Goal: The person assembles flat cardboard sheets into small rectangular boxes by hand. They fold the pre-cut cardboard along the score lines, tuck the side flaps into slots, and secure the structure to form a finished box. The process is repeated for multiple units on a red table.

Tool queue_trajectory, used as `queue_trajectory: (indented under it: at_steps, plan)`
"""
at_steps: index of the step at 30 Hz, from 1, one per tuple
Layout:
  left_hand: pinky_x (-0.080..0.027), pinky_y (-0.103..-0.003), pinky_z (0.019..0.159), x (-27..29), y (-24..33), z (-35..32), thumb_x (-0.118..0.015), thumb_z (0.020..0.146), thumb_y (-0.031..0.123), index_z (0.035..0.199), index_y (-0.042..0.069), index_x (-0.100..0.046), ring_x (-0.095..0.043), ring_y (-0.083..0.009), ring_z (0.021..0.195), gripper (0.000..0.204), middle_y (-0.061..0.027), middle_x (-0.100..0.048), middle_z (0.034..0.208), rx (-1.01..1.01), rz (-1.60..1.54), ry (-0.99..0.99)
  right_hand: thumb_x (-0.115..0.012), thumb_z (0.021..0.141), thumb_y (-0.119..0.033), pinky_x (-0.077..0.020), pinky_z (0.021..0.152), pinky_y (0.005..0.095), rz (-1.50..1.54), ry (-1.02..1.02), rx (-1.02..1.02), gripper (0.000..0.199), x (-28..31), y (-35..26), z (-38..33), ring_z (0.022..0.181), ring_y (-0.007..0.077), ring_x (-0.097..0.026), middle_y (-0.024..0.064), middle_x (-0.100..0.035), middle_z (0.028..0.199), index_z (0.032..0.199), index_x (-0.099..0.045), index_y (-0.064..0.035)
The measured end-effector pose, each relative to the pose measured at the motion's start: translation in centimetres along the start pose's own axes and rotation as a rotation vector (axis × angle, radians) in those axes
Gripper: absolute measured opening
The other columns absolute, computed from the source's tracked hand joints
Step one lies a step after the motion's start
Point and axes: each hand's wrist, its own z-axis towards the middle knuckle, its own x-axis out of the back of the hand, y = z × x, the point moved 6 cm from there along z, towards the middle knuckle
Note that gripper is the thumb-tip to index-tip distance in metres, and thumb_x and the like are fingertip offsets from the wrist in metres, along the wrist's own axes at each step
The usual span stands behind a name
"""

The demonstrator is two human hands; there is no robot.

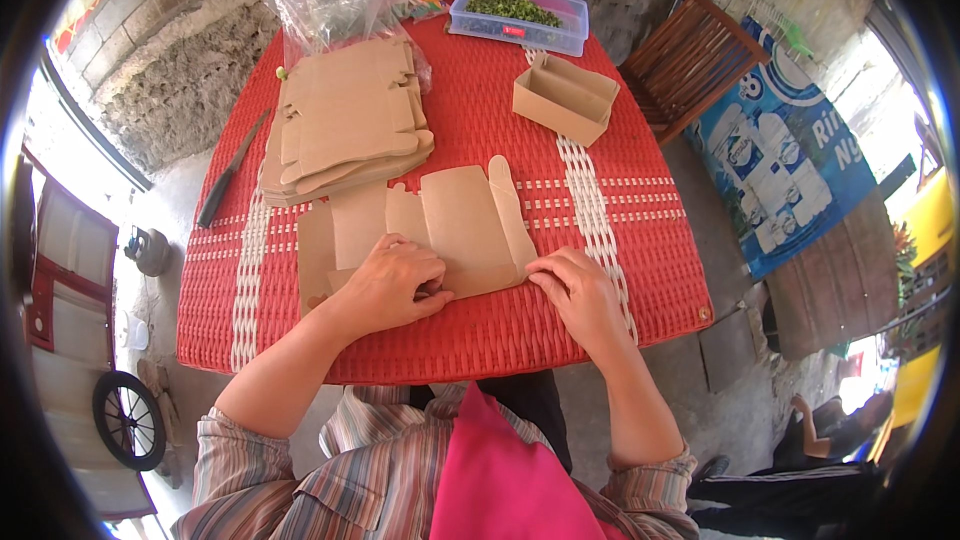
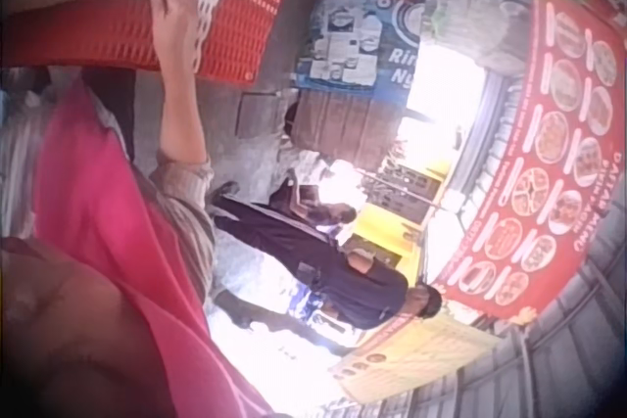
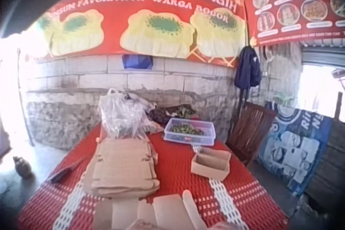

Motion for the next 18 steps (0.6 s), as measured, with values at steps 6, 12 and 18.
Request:
queue_trajectory:
  at_steps: [6, 12, 18]
  plan:
    - [-0.041, -0.04, 0.088, 0.0, 0.1, 0.0, -0.074, 0.084, 0.023, 0.072, 0.007, -0.051, -0.059, -0.0262, 0.078, 0.03, -0.0055, -0.057, 0.074, 0.004, 0.013, -0.009, -0.07, 0.089, -0.004, -0.0491, 0.074, 0.0392, 0.034, -0.021, -0.238, 0.038, -1.4, 1.2, 0.7, 0.077, 0.0266, -0.059, 0.0098, -0.056, 0.091, 0.124, -0.057, -0.0089]
    - [-0.041, -0.04, 0.096, 0.3, 0.3, -0.1, -0.073, 0.085, 0.021, 0.087, 0.009, -0.06, -0.062, -0.0248, 0.085, 0.018, -0.0065, -0.06, 0.08, 0.039, 0.013, 0.103, -0.065, 0.091, 0.0, -0.0477, 0.077, 0.0316, -0.108, -0.045, -0.086, 0.036, -1.6, 0.8, 0.8, 0.082, 0.0142, -0.054, 0.0058, -0.053, 0.096, 0.126, -0.058, -0.0068]
    - [-0.04, -0.046, 0.105, 0.8, 3.4, -0.2, -0.067, 0.086, 0.015, 0.096, 0.014, -0.06, -0.061, -0.0221, 0.091, 0.013, -0.0016, -0.058, 0.09, -0.305, 0.069, 0.038, -0.049, 0.092, 0.013, -0.0515, 0.086, 0.0342, 0.208, 0.172, -0.217, 0.049, 0.7, 4.5, 0.0, 0.097, 0.0248, -0.063, 0.0153, -0.059, 0.112, 0.136, -0.054, -0.007]
